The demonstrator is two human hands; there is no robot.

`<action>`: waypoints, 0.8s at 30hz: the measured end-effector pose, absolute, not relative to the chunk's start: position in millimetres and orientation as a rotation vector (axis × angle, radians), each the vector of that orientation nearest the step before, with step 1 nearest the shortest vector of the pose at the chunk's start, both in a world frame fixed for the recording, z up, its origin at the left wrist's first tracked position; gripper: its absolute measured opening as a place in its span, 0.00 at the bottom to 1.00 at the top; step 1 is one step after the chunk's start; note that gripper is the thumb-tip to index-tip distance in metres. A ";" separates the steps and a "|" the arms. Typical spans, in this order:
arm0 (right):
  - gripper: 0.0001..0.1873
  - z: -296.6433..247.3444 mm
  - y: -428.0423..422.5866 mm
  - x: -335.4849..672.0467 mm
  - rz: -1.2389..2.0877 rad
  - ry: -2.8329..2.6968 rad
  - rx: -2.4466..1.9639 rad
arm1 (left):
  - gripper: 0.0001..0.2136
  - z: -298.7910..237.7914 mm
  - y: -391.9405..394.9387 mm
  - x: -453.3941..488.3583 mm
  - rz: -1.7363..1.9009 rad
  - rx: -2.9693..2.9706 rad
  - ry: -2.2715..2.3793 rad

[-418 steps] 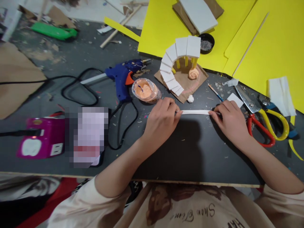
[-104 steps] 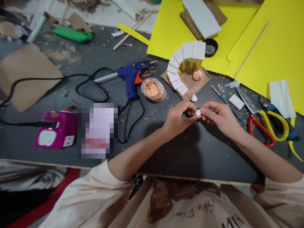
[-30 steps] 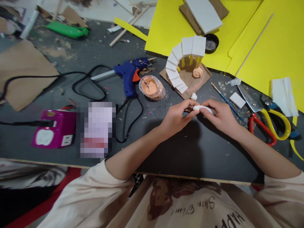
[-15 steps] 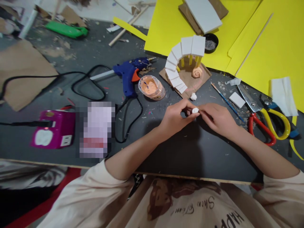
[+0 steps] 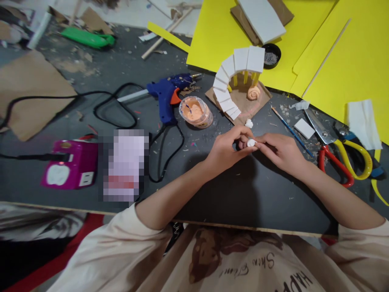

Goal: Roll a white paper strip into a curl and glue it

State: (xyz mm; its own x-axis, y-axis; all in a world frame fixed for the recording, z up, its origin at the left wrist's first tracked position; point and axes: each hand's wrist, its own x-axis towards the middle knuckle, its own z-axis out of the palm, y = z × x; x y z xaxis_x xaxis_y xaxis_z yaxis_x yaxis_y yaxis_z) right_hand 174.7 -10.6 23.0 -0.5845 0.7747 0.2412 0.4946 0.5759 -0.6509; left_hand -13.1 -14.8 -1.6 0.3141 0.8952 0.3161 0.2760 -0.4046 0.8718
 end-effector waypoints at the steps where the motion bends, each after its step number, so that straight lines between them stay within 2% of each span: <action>1: 0.11 22.7 -11.5 173.7 0.727 -2.270 -1.035 | 0.09 -1.8 -14.3 -13.2 1.103 1.900 1.019; 7: 0.11 20.8 -17.2 168.1 0.776 -2.069 -1.269 | 0.08 -0.7 -14.4 -12.7 1.069 2.049 1.097; 18: 0.08 23.9 -11.0 169.2 0.818 -2.041 -1.219 | 0.09 -0.4 -11.9 -12.7 1.116 1.990 1.121; 24: 0.10 27.6 -8.1 170.6 0.904 -2.021 -1.252 | 0.09 3.6 -12.8 -12.8 1.087 1.839 1.052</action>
State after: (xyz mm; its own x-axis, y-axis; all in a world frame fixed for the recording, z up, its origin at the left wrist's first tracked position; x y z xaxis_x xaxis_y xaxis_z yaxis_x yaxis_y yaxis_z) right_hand 170.6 -8.1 27.6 -0.3838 0.9145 0.1277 0.5143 0.3266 -0.7930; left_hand -12.8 -12.8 3.6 0.3042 0.9029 0.3037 0.2738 -0.3883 0.8799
